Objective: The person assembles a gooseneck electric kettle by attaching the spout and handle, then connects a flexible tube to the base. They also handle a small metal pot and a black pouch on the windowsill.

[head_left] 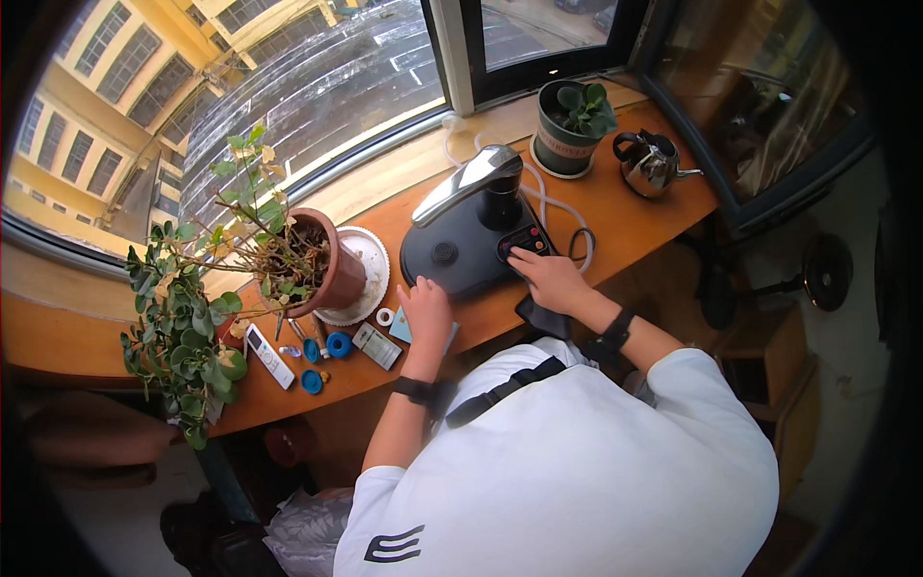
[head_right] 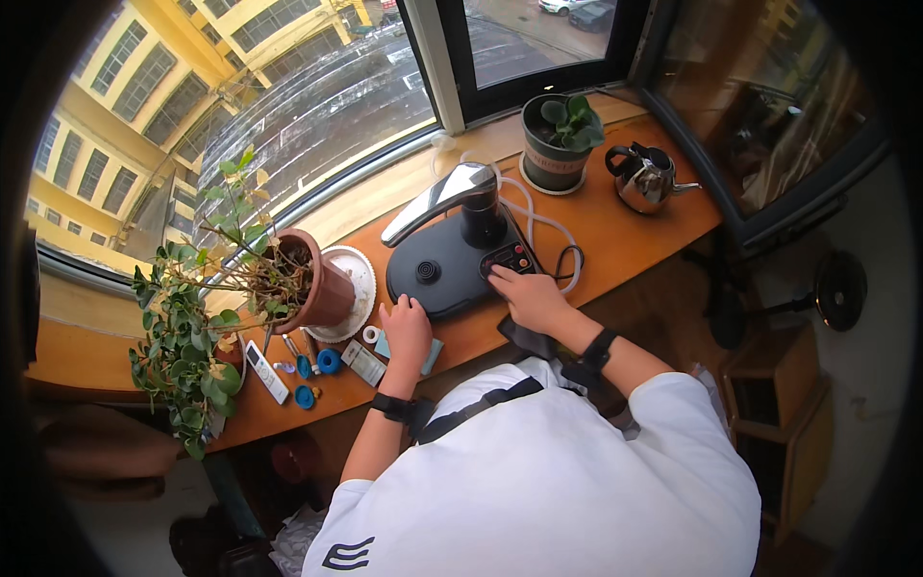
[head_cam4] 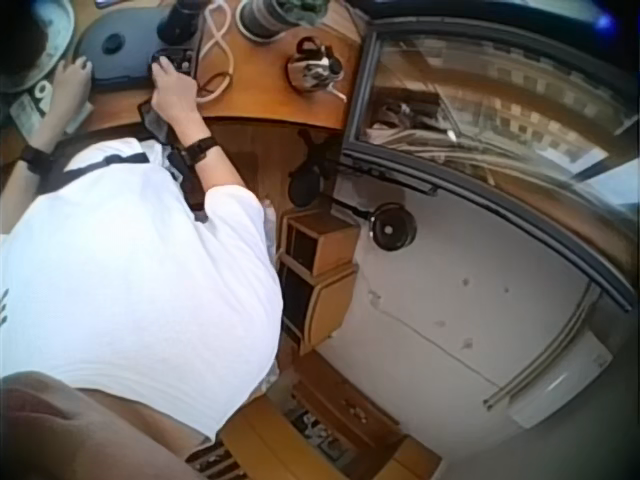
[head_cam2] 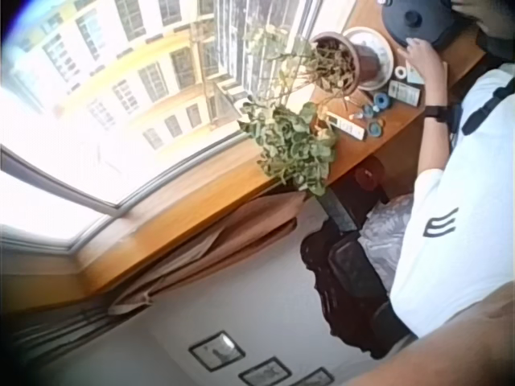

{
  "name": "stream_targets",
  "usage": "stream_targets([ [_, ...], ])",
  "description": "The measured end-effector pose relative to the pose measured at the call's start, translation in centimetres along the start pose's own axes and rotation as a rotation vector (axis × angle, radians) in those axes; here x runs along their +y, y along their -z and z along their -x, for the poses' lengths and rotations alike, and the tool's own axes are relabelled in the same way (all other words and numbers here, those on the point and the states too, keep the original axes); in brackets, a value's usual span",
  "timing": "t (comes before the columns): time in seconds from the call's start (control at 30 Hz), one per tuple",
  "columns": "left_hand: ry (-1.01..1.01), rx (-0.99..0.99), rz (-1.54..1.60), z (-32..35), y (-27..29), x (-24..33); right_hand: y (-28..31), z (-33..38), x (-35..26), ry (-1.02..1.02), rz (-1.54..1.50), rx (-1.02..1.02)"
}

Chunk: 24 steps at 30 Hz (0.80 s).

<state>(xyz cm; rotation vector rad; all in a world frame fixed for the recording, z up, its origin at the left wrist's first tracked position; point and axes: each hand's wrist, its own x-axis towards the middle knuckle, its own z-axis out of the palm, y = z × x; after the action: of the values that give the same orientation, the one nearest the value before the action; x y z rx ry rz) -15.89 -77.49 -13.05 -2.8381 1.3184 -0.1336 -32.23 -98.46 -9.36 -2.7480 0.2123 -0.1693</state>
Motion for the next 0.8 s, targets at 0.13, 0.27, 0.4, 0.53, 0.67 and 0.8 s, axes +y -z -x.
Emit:
stream_targets([
  [0.13,-0.026,0.062,-0.014,0.1,0.0,-0.2,-1.8,-1.2,-0.2,-0.067,0.059,-0.03],
  [0.27,-0.041,0.077,0.035,-0.1,0.1,-0.6,-1.8,-1.0,2.4,-0.221,0.085,0.068],
  [0.4,-0.039,0.075,-0.002,-0.4,-0.1,-0.2,-2.9,-2.3,-0.3,-0.2,0.124,0.025],
  [0.53,-0.067,0.099,-0.03,-0.4,-0.6,-0.5,-2.6,-3.1,-0.8,-0.139,0.032,0.01],
  [0.67,-0.067,0.08,-0.008,-0.4,0.2,-0.6,-1.8,-2.2,2.7,-0.287,0.088,0.093],
  [0.8,-0.07,0.074,-0.046,-0.9,0.0,-0.1,-2.3,-3.6,0.3,-0.278,0.181,-0.007],
])
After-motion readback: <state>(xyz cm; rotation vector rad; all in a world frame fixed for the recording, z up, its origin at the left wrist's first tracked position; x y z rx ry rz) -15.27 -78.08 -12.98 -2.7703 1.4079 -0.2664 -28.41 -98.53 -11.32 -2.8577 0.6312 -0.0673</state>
